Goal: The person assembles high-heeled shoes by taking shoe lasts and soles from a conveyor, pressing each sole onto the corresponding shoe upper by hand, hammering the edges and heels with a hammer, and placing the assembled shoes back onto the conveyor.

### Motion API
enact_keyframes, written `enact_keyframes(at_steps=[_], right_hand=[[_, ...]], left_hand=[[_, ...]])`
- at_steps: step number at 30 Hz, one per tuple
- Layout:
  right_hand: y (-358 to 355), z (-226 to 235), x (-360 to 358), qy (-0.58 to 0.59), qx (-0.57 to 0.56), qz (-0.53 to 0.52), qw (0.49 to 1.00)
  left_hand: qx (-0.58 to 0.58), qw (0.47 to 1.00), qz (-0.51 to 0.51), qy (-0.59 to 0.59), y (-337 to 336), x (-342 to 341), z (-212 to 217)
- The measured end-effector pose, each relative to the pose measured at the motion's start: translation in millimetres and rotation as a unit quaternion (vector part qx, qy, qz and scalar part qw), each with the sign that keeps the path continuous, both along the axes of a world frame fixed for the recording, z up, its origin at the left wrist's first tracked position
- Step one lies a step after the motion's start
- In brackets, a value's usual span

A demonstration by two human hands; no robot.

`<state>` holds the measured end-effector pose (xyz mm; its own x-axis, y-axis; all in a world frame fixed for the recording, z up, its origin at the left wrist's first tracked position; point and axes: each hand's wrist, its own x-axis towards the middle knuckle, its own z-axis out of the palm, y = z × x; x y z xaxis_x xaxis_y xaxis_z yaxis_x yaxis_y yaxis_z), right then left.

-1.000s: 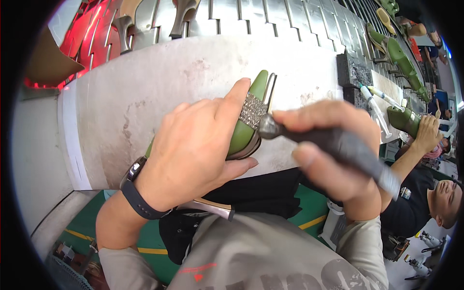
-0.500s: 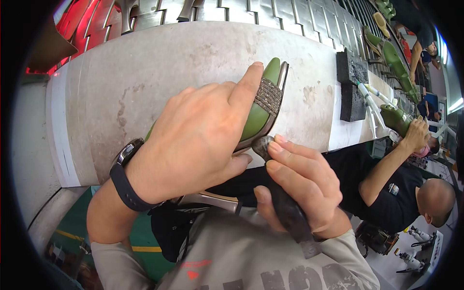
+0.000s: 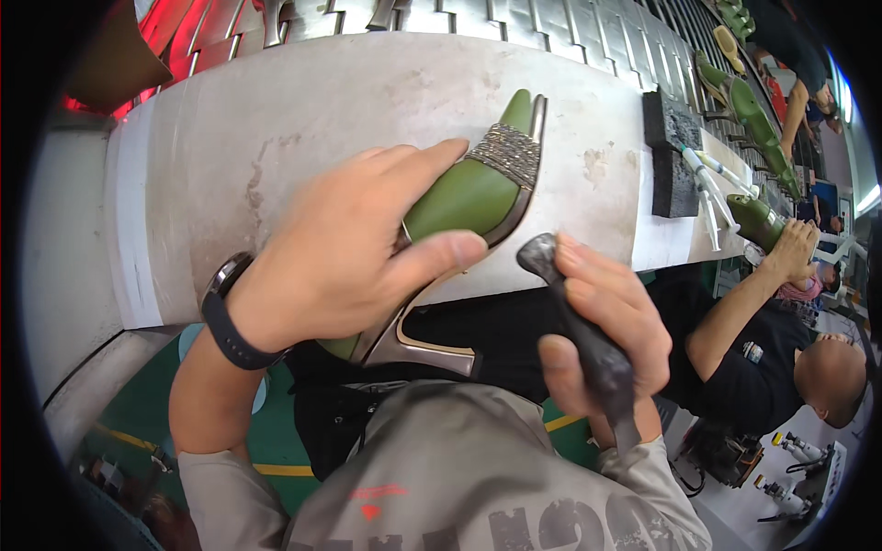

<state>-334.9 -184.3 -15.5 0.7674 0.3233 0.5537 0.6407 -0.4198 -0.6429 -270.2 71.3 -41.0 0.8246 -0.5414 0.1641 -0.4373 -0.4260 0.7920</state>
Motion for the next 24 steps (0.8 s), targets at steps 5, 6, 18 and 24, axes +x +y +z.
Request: enact_keyframes(at_steps=[5,6,18,24], right_hand=[[21,5,7,-0.047,-0.144,0.002,0.988],[25,4,6,-0.048,-0.15,0.007,0.987],[41,0,-5,0.103,-0.046,0.044,0.993],[43,-3,-4,0.07,-0.054,0.044,0.995]], left_hand=[[-0.001,1.0,0.023,-0.013,2,-2,1],[0.0,0.999,0.024,-0.024,2,-2,0],[-0.006,0.998,0.046,-0.049,-1,-8,-3],[-0.013,0.997,0.05,-0.056,-1,-8,-5]])
